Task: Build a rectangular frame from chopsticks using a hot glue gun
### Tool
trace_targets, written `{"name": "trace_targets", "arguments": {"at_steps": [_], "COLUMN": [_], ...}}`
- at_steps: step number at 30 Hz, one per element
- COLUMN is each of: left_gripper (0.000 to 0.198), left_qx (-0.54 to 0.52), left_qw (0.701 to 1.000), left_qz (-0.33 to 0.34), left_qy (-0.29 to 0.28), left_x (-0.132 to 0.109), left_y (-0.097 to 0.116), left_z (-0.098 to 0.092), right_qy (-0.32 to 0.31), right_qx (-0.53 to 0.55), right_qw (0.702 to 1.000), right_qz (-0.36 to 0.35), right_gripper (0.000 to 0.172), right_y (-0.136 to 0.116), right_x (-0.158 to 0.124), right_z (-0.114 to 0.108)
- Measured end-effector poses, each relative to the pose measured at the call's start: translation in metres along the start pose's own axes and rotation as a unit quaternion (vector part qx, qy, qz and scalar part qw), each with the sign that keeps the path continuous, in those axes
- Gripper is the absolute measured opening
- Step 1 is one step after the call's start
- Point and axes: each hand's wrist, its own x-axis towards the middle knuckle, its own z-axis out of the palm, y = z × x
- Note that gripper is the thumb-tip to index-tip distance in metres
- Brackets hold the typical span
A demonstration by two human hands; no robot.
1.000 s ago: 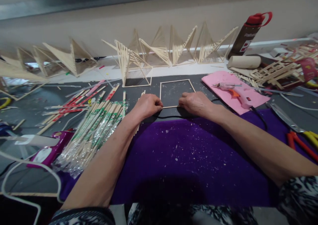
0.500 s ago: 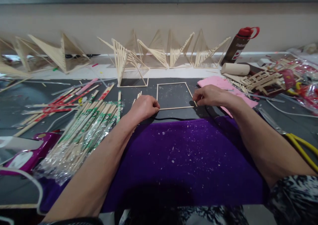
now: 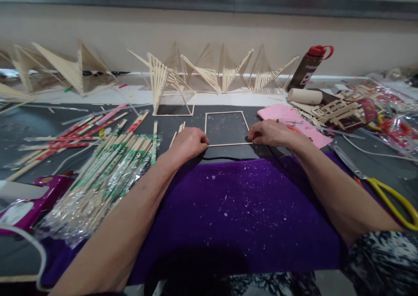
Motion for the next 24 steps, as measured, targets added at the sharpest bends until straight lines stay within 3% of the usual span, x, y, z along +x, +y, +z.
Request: {"name": "trace_targets", "arguments": {"at_steps": [10,17,24], "left_gripper": [0.022,0.023,0.024], "left_qx": [0.051,0.036,0.039], "left_qw": [0.999,0.999,0.999], "left_qz": [-0.012,-0.015,-0.018], "left_qy": [-0.009,-0.010,-0.005], "left_x": [-0.0003,-0.0002,-0.0006], "left_y": [0.0034,0.0035,0.0029], "left_z": [0.0015,0.0021,0.0026], "right_qy": [-0.011,-0.023,-0.024], "right_qx": [0.013,0.010,0.045], "right_qw": [1.000,0.999,0.998], "right_qz": [0.010,-0.025,-0.030], "right_gripper": [0.028,0.032,0.026], "right_y": [-0.0022,-0.0040,0.0024], "right_x": [0.0013,-0.0017,-0.0030], "right_z": [0.0006,-0.0018,0.0003]}}
